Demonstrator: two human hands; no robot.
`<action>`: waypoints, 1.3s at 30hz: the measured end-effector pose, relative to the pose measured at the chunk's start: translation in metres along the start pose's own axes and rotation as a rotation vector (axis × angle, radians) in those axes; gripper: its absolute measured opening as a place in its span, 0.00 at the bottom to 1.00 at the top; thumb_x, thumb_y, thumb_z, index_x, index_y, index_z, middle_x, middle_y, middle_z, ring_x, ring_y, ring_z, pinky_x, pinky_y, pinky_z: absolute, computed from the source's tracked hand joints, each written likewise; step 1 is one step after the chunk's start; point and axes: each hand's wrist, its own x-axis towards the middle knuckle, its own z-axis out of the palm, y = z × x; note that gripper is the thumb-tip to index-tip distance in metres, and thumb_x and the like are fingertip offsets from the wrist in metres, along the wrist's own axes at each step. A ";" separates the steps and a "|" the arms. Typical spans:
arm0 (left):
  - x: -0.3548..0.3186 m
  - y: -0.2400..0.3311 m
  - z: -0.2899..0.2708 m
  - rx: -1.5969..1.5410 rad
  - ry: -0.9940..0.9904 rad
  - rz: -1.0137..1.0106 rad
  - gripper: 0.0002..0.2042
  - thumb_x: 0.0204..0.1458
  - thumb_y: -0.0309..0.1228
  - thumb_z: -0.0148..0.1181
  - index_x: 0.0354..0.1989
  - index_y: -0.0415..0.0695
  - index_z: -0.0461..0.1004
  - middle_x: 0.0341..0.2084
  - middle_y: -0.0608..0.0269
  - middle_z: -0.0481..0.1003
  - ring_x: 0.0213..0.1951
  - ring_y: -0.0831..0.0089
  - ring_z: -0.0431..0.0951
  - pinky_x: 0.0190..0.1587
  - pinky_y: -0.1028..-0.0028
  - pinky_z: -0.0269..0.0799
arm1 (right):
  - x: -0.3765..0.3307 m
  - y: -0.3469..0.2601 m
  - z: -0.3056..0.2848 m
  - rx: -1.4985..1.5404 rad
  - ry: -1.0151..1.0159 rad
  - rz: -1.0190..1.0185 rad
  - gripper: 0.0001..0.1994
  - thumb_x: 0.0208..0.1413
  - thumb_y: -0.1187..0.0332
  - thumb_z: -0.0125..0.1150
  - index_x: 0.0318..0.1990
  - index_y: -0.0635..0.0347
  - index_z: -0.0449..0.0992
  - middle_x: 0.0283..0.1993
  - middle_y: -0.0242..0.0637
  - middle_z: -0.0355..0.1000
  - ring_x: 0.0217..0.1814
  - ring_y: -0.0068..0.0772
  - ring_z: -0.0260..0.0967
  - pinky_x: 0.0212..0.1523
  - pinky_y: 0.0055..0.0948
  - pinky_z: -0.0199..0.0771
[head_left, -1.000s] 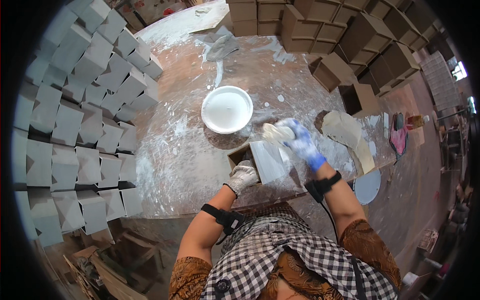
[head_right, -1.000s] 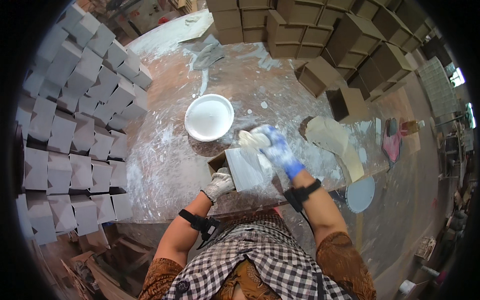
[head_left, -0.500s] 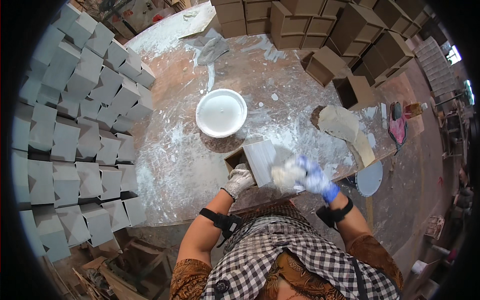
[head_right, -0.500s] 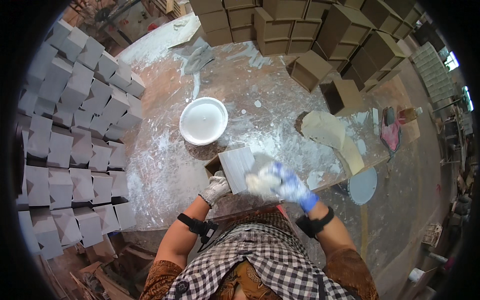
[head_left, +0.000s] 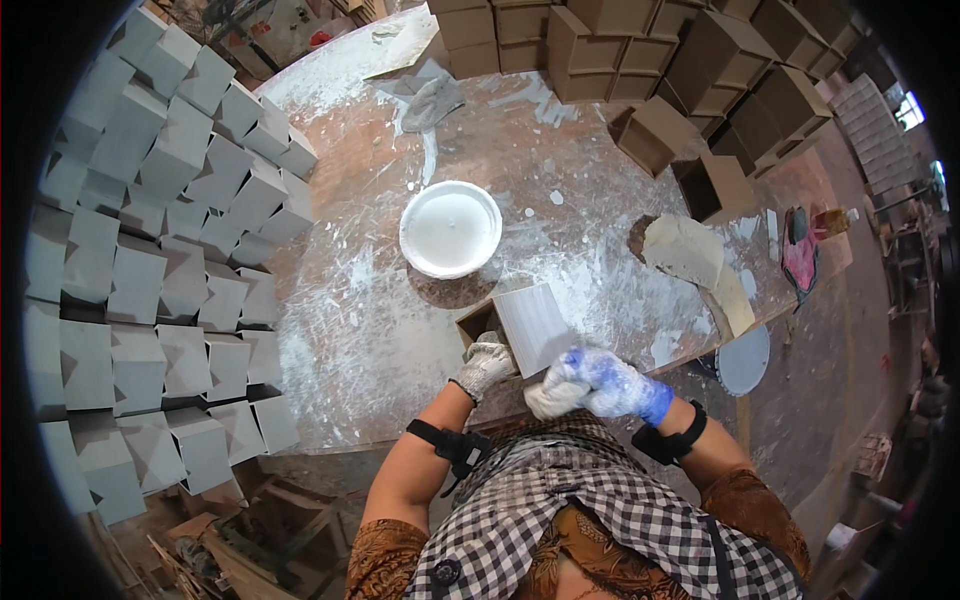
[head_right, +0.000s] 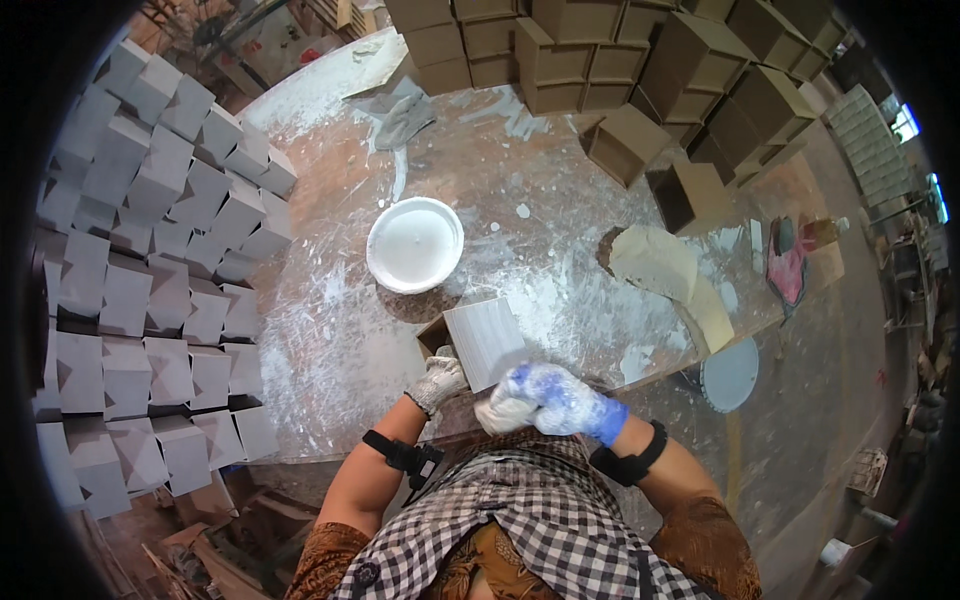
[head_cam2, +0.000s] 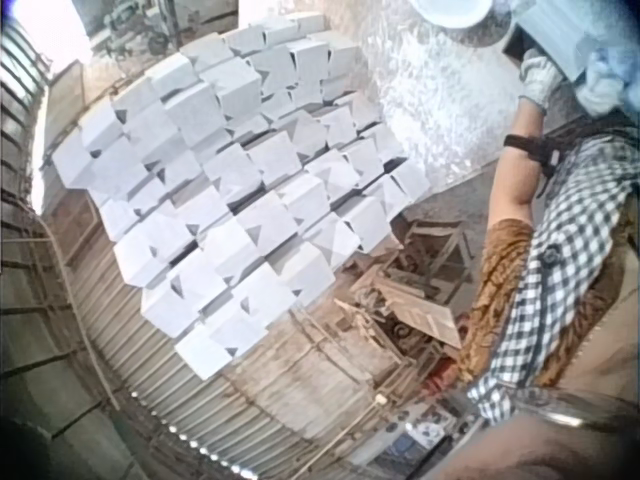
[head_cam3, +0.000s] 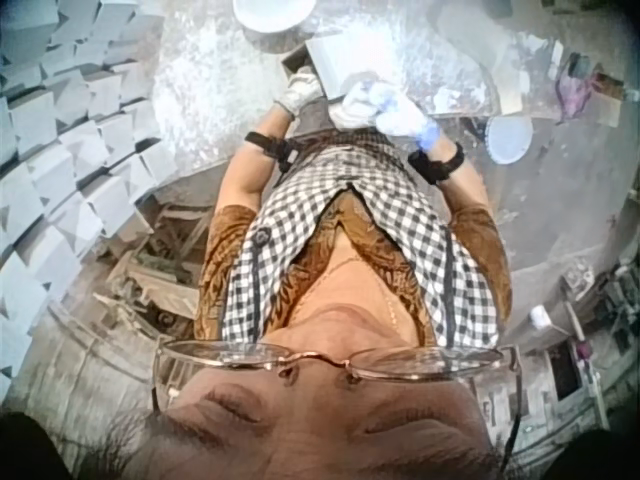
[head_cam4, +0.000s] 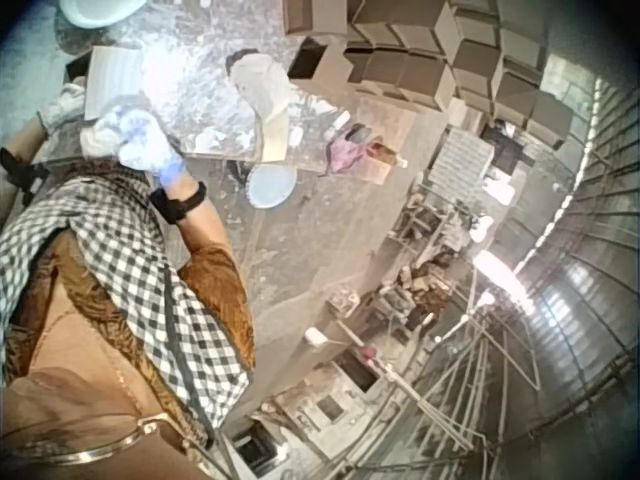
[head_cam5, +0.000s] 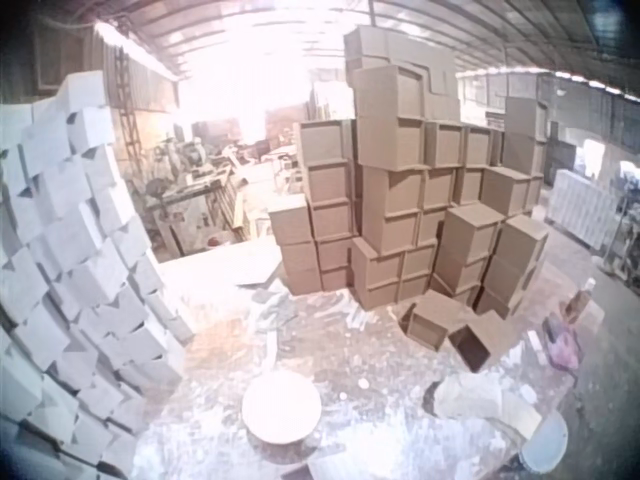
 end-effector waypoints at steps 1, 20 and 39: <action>-0.001 0.003 -0.008 0.007 0.017 0.017 0.17 0.51 0.43 0.44 0.41 0.48 0.74 0.31 0.54 0.76 0.35 0.62 0.76 0.34 0.63 0.71 | -0.001 -0.006 -0.003 -0.004 -0.066 0.039 0.15 0.42 0.68 0.61 0.41 0.55 0.72 0.38 0.35 0.69 0.42 0.34 0.67 0.46 0.28 0.66; 0.005 -0.009 0.008 0.013 -0.021 -0.020 0.21 0.53 0.48 0.39 0.49 0.54 0.70 0.40 0.57 0.74 0.41 0.62 0.74 0.36 0.61 0.72 | -0.036 0.017 -0.005 -0.058 0.189 0.104 0.11 0.42 0.74 0.59 0.36 0.56 0.72 0.33 0.39 0.70 0.38 0.40 0.69 0.41 0.32 0.69; 0.003 -0.002 -0.002 0.059 -0.129 -0.058 0.20 0.52 0.47 0.43 0.47 0.50 0.71 0.41 0.55 0.73 0.41 0.62 0.74 0.36 0.62 0.72 | -0.019 0.014 0.011 0.231 0.108 -0.011 0.10 0.44 0.76 0.55 0.37 0.57 0.73 0.39 0.35 0.70 0.41 0.29 0.67 0.45 0.30 0.67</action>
